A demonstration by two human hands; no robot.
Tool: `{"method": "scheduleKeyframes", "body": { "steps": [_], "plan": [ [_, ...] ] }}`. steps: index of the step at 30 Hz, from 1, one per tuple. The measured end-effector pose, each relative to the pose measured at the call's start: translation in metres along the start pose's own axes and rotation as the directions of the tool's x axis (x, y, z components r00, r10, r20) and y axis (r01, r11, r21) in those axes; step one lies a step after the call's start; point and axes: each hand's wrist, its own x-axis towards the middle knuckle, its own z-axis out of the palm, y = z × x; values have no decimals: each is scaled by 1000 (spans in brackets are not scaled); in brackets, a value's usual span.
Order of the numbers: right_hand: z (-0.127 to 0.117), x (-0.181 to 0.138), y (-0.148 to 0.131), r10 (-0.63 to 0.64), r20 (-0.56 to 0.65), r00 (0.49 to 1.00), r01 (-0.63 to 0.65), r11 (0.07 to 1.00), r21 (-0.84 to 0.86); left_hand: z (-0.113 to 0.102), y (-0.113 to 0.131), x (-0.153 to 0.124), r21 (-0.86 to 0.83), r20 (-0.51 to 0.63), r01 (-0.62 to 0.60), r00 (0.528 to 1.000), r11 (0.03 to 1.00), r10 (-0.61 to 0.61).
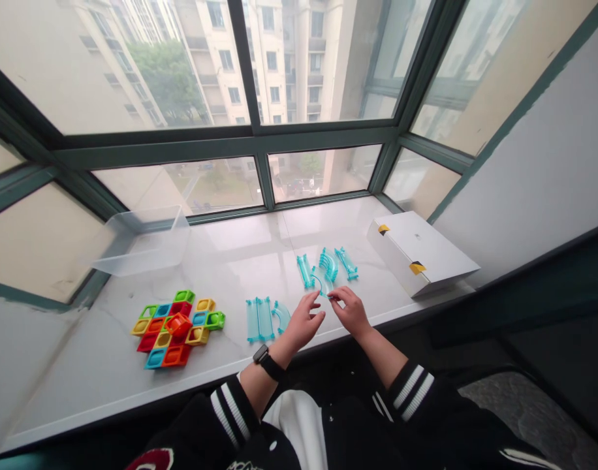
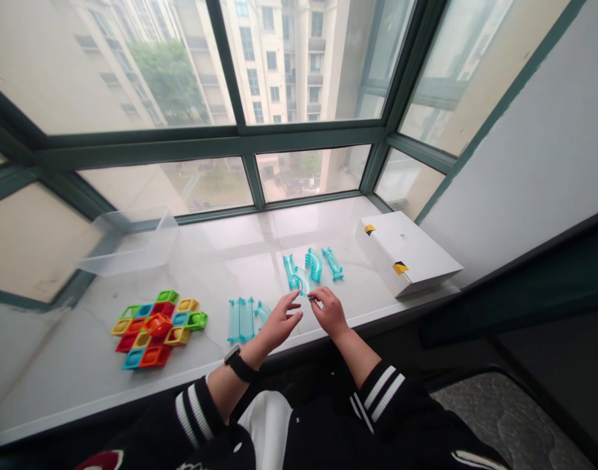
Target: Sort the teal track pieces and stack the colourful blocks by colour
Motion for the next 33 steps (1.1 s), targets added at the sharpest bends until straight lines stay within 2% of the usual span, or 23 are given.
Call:
{"method": "scheduleKeyframes", "body": {
  "steps": [8, 18, 33],
  "plan": [
    [-16, 34, 31, -12, -21, 1000, 9, 993, -120, 22, 13, 44, 28, -23, -6, 1000, 1000, 6],
    [-14, 71, 65, 52, -20, 998, -54, 981, -187, 28, 15, 95, 99, -17, 17, 1000, 995, -15],
    [-3, 76, 81, 102, -24, 994, -105, 969, -225, 33, -10, 115, 52, -27, 59, 998, 997, -57]
  ]
}}
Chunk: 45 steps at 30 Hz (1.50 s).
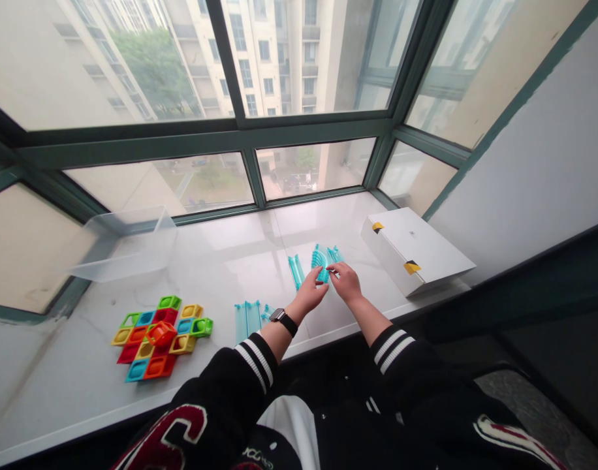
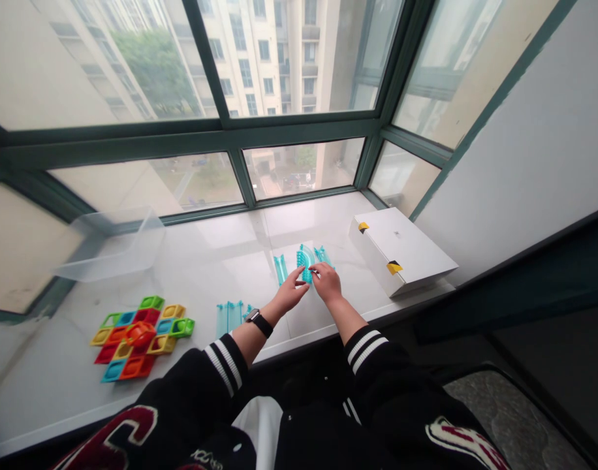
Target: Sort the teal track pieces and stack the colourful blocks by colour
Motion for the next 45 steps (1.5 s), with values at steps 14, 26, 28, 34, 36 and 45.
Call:
{"method": "scheduleKeyframes", "body": {
  "steps": [14, 26, 28, 34, 36, 45],
  "plan": [
    [3, 1, 5, 17, 3, 1000, -17, 1000, 18, 2, -8, 4, 7, 3, 8, 1000, 1000, -8],
    [3, 1, 7, 18, 14, 1000, -18, 1000, 26, 3, -13, 3, 36, -4, -28, 1000, 999, 28],
    [3, 1, 6, 20, 15, 1000, -21, 999, 31, 4, -13, 3, 49, -8, -49, 999, 998, 49],
    [3, 0, 5, 14, 7, 1000, -14, 999, 52, 5, -14, 1, 83, -3, -65, 998, 994, 65],
    [3, 0, 5, 12, 8, 1000, -12, 998, 61, 4, -13, 0, 85, -1, -60, 998, 995, 60],
    [5, -2, 11, 7, 9, 1000, -7, 997, 71, 6, -10, -3, 118, -3, -58, 998, 991, 59]
  ]
}}
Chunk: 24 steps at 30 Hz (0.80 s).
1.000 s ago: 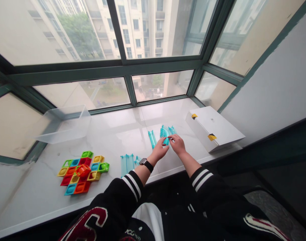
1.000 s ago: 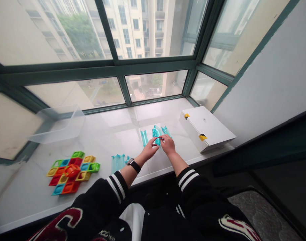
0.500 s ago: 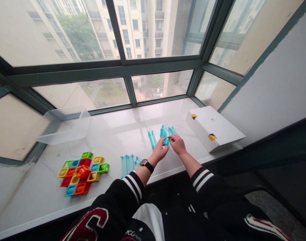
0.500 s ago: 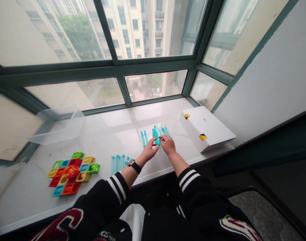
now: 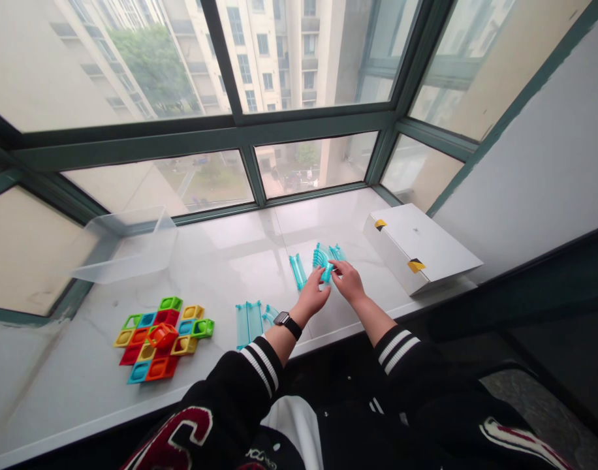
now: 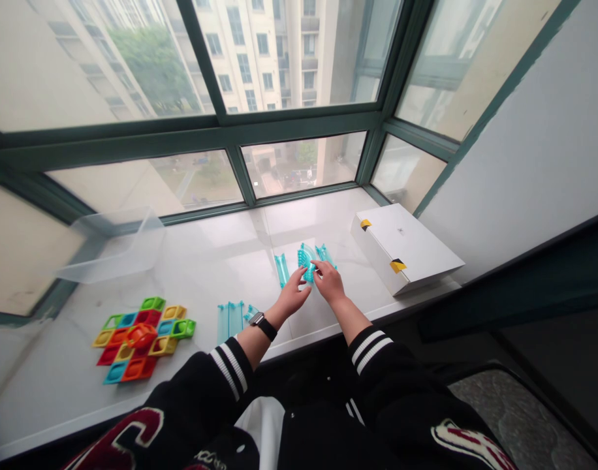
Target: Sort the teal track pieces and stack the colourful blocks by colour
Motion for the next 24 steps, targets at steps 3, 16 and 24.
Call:
{"method": "scheduleKeyframes", "body": {
  "steps": [3, 16, 24],
  "plan": [
    [-3, -2, -1, 12, 2, 1000, -12, 1000, 10, -2, 1, -4, -3, 10, 16, 1000, 1000, -16],
    [-4, -114, -6, 180, 96, 979, -193, 970, 145, -135, -22, -125, 131, -241, 2, 970, 991, 29],
    [23, -126, -17, 198, 140, 970, -186, 978, -91, -196, -90, -210, 401, -484, 108, 868, 909, 110]
  ]
}}
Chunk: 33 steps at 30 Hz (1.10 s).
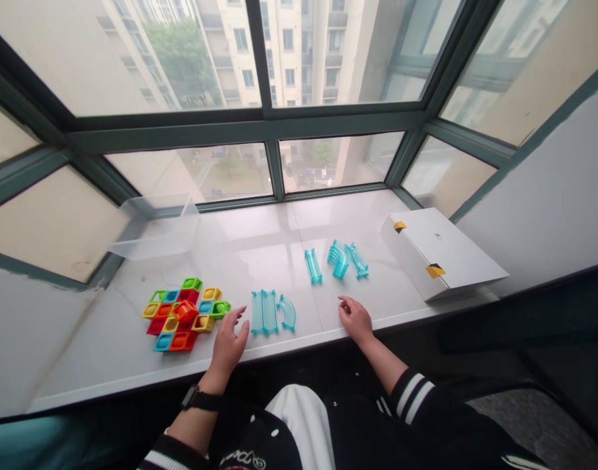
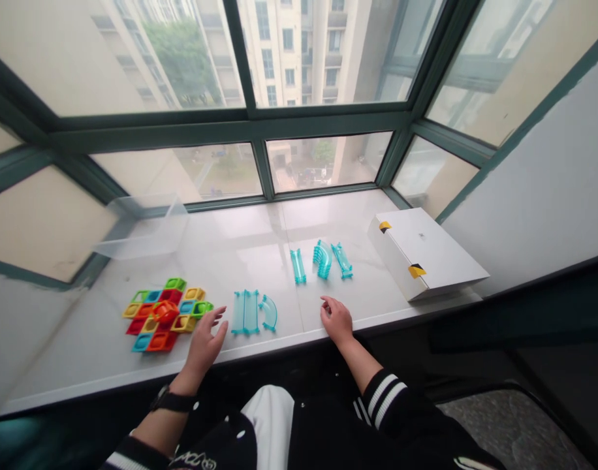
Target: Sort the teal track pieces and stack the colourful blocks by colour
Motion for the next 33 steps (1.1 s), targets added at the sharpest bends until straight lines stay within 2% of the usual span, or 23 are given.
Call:
{"method": "scheduleKeyframes", "body": {
  "steps": [3, 6, 10, 13, 17, 22, 26, 33],
  "plan": [
    [12, 1, -14, -24, 21, 999, 25, 998, -54, 10, -13, -21, 26, 26, -13, 1000, 1000, 13],
    [23, -4, -31, -64, 75, 995, 66, 997, -33, 24, -14, -33, 80, 66, -45, 997, 996, 40],
    [39, -13, -59, -220, 120, 968, 213, 975, 68, 36, -10, -36, 159, 108, -56, 993, 986, 39],
    [50, -19, -81, -346, 150, 926, 331, 937, 115, 37, -9, -33, 227, 117, -47, 993, 973, 21],
    [63, -26, -99, -418, 219, 881, 410, 908, 84, 31, -10, -30, 295, 130, -5, 991, 956, -35],
    [77, -32, -104, -466, 272, 842, 480, 877, 18, 25, -18, -29, 162, 128, 44, 990, 986, -65],
    [80, -34, -108, -458, 310, 833, 485, 874, -13, 21, -21, -31, 34, 113, 88, 989, 996, -91],
    [77, -34, -123, -493, 381, 782, 543, 839, -28, 20, -9, -35, -65, 132, 145, 982, 987, -136]
  ]
}}
